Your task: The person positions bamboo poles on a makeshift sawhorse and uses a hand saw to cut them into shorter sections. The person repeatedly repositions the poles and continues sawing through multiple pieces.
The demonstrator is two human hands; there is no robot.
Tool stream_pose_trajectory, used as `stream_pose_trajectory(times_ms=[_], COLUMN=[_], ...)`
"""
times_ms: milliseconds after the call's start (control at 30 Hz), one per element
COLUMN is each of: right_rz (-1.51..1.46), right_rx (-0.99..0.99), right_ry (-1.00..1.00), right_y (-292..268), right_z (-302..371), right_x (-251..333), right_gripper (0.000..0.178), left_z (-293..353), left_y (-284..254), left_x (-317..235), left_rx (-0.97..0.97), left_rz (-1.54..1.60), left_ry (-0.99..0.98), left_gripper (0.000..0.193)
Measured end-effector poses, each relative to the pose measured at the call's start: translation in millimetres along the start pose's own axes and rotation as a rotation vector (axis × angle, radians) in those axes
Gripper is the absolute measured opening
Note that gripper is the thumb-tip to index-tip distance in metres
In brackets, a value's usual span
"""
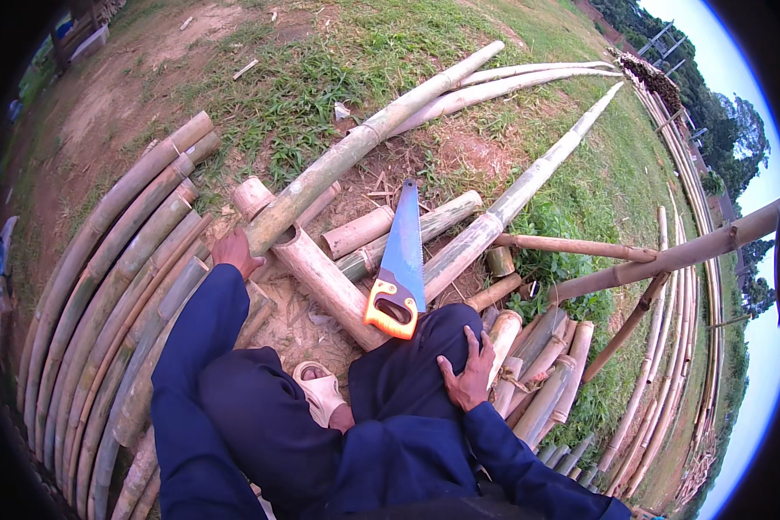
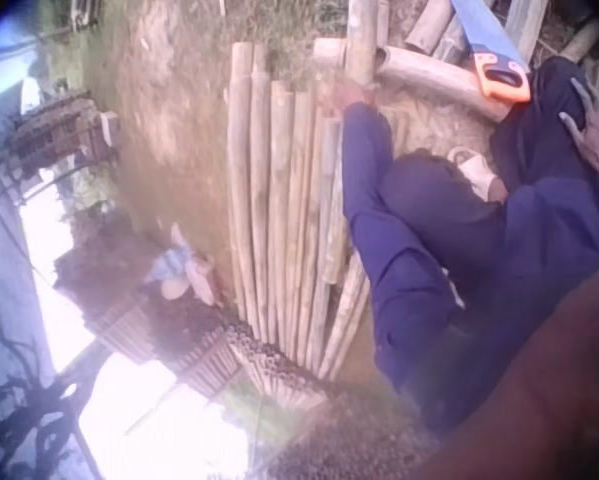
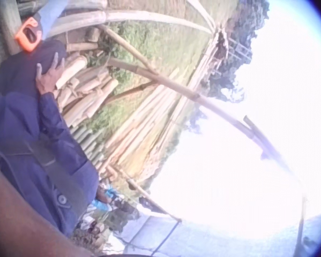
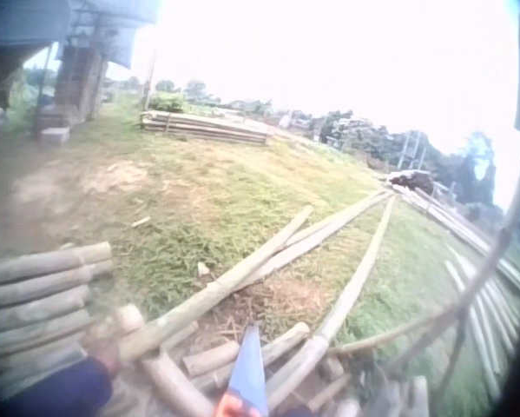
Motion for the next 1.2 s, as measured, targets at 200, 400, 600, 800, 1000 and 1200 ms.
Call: stream_pose_trajectory(times_ms=[200, 400, 600, 800, 1000, 1200], right_rz=[0.032, -0.014, 0.034, 0.062, 0.067, 0.227], right_rx=[0.017, 0.055, 0.034, 0.036, 0.031, -0.037], right_ry=[-0.002, -0.040, -0.073, -0.101, -0.141, -0.320], right_y=[-3.8, -2.1, -7.6, -5.1, -0.5, 7.0], right_z=[4.3, 14.9, 17.7, 16.7, 11.6, 29.0], right_x=[7.1, 0.8, -6.5, -7.3, -3.7, 59.0], right_gripper=[0.083, 0.083, 0.081, 0.083, 0.082, 0.082], left_z=[6.5, 81.3, 213.1, 430.2, 669.6, 665.9], left_y=[-1.5, -21.7, -5.0, 59.0, 80.0, 62.4], left_x=[2.1, 31.8, 133.3, 304.7, 395.2, 369.3], left_rx=[-0.134, -0.020, -0.146, 0.089, 0.220, -0.290], left_rz=[-0.027, -0.030, -0.076, -0.134, -0.427, -0.318], left_ry=[0.098, 0.032, 0.049, -0.224, -1.010, -0.950], left_gripper=[0.087, 0.083, 0.083, 0.099, 0.074, 0.071])
Point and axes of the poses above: each hand's wrist, its own z-axis away from the middle knuckle, its own y-axis out of the palm, x = y × z, the point moved 10 cm from there along -z, towards the middle knuckle, and after that the axes turned 13 degrees about y, right-handed, at the moved point
